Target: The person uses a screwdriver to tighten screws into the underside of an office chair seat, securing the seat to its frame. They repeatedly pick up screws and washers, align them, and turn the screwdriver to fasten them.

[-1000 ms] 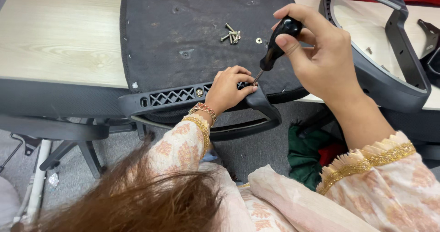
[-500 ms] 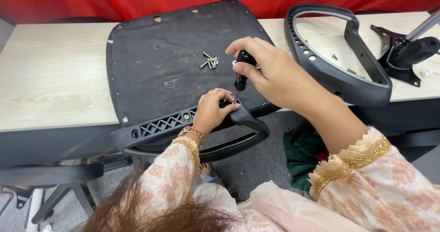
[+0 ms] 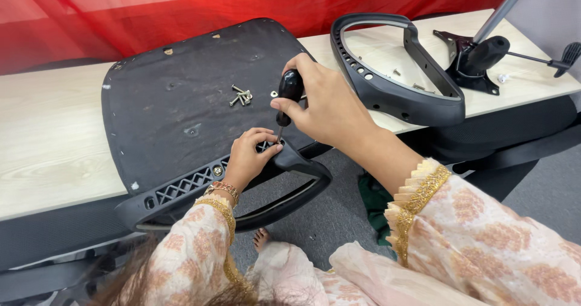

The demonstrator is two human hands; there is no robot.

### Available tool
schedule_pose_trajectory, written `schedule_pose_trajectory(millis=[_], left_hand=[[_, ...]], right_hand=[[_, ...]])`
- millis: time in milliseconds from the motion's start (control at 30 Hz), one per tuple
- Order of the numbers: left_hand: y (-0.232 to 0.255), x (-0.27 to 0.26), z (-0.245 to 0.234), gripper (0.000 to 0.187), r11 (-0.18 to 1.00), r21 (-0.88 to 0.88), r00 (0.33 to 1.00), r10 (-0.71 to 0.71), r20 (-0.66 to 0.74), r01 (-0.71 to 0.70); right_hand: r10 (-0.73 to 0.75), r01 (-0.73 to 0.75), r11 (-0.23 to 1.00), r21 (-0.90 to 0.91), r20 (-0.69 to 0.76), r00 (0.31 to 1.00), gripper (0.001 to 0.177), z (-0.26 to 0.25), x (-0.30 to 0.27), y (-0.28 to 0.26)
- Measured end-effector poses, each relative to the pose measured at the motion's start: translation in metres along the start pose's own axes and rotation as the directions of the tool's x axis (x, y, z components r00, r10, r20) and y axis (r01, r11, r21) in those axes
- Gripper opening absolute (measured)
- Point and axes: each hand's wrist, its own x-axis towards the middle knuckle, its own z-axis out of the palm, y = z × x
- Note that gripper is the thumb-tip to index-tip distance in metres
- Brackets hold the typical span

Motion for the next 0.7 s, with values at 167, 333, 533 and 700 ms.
schedule_pose_trajectory(millis=[167,333,533,700], left_hand=[[-0.002,0.0,0.002,0.022,0.999,0.033,1.0,0.005,0.001,-0.005],[-0.003,-0.001,0.003,0.021,0.998,0.026,0.998,0.051,-0.022,-0.05],[0.0,-0.003,0.001,0.023,0.999,0.011,0.998,0.041,-0.041,-0.041],[0.006,-0.003,-0.003,0.027,0.999,0.016,0.999,0.043,-0.03,-0.043]], right_hand=[[0.352,-0.438,0.844,0.309,0.297,0.888,0.034,0.001,0.009,-0.01],[0.202,-0.341,0.892,0.295,0.414,0.887,0.034,0.0,0.015,-0.009],[-0.083,0.073,0.993,0.094,0.111,0.99,0.034,0.016,0.016,-0.007],[0.056,-0.056,0.998,0.027,-0.003,0.998,0.034,0.02,0.019,0.006]])
